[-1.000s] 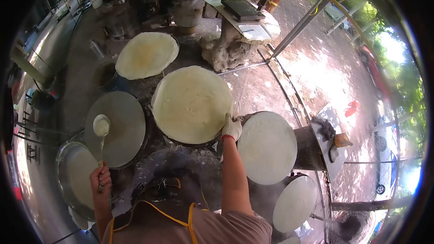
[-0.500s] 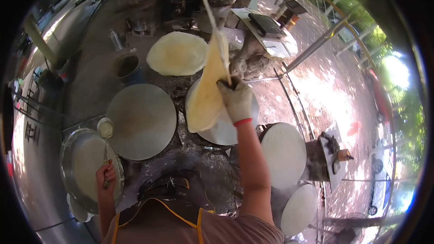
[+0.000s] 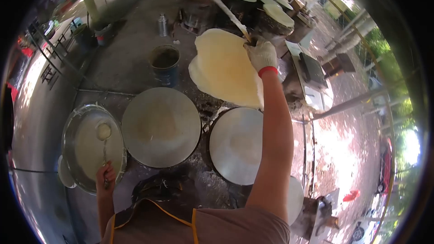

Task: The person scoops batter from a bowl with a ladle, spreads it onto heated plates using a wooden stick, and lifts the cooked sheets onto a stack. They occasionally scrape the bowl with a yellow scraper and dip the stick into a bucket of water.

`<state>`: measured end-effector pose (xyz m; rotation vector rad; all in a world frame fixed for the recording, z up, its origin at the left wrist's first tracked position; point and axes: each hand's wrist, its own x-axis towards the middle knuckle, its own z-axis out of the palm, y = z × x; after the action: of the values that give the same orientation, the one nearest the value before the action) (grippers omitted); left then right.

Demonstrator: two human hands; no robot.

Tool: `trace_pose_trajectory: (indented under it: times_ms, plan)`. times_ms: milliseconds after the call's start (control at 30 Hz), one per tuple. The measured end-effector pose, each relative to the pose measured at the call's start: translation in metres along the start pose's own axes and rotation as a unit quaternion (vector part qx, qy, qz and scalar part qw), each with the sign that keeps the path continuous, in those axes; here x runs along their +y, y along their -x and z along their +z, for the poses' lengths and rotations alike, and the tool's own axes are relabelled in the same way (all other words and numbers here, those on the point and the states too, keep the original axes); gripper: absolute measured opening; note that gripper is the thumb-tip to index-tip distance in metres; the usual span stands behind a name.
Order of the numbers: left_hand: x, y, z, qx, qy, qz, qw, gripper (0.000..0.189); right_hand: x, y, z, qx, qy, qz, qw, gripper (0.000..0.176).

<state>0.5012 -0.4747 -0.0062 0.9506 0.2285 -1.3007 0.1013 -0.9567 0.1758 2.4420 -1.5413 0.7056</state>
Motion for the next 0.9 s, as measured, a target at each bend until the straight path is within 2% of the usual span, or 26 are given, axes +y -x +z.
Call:
trace_pose_trajectory:
  times_ms: [67,100,167,200,267,300,367,467,567,600,667,700,733,767,867,900]
  plan:
    - [-0.002,0.002,0.005,0.035,0.010,0.022,0.999,0.018,-0.027,-0.001,-0.019,0.048,-0.040,-0.033,0.998,0.030]
    - [-0.004,0.003,0.007,0.052,0.014,0.032,0.998,0.019,-0.027,0.006,-0.006,0.051,-0.075,-0.030,0.995,0.025]
    - [-0.007,0.005,0.005,0.060,0.029,0.053,0.996,0.020,-0.034,0.036,0.028,-0.008,0.091,-0.028,0.995,0.020]
    - [-0.009,0.005,0.006,0.062,0.037,0.065,0.995,0.021,-0.012,0.052,0.086,0.019,0.096,-0.054,0.994,0.016]
    - [-0.008,0.011,0.015,0.108,0.016,0.079,0.991,0.020,-0.011,0.088,0.139,-0.075,0.073,0.045,0.993,0.017]
    - [-0.009,0.012,0.017,0.131,0.006,0.085,0.988,0.020,-0.009,0.098,0.160,-0.152,0.037,0.111,0.981,0.020]
    - [-0.008,0.011,0.002,0.122,0.010,0.085,0.989,0.021,-0.004,0.115,0.193,-0.256,0.016,0.179,0.950,0.025]
    - [-0.006,0.010,-0.008,0.113,0.010,0.090,0.989,0.021,0.007,0.132,0.232,-0.269,-0.019,0.200,0.942,0.026]
    - [-0.003,0.011,-0.019,0.099,0.008,0.084,0.992,0.019,0.018,0.146,0.246,-0.243,-0.049,0.121,0.961,0.029]
    - [0.000,0.010,-0.026,0.101,0.013,0.088,0.991,0.018,0.023,0.149,0.255,-0.251,-0.052,0.162,0.953,0.031]
    - [0.007,0.016,-0.030,0.084,0.030,0.080,0.993,0.013,0.026,0.156,0.258,-0.234,-0.151,0.138,0.950,0.037]
    - [0.012,0.017,-0.035,0.092,0.070,0.070,0.991,0.013,0.010,0.157,0.256,-0.218,-0.261,0.163,0.926,0.042]
    - [0.019,0.020,-0.037,0.115,0.072,0.082,0.987,0.015,-0.027,0.153,0.232,-0.242,-0.282,0.198,0.907,0.048]
    - [0.024,0.023,-0.045,0.134,0.072,0.085,0.985,0.018,-0.055,0.162,0.224,-0.134,-0.288,0.049,0.947,0.054]
    - [0.040,0.026,-0.092,0.176,0.106,0.081,0.975,0.017,-0.131,0.200,0.242,-0.238,-0.233,0.060,0.941,0.058]
    - [0.048,0.024,-0.114,0.205,0.091,0.070,0.972,0.017,-0.180,0.213,0.227,-0.309,-0.344,0.146,0.875,0.053]
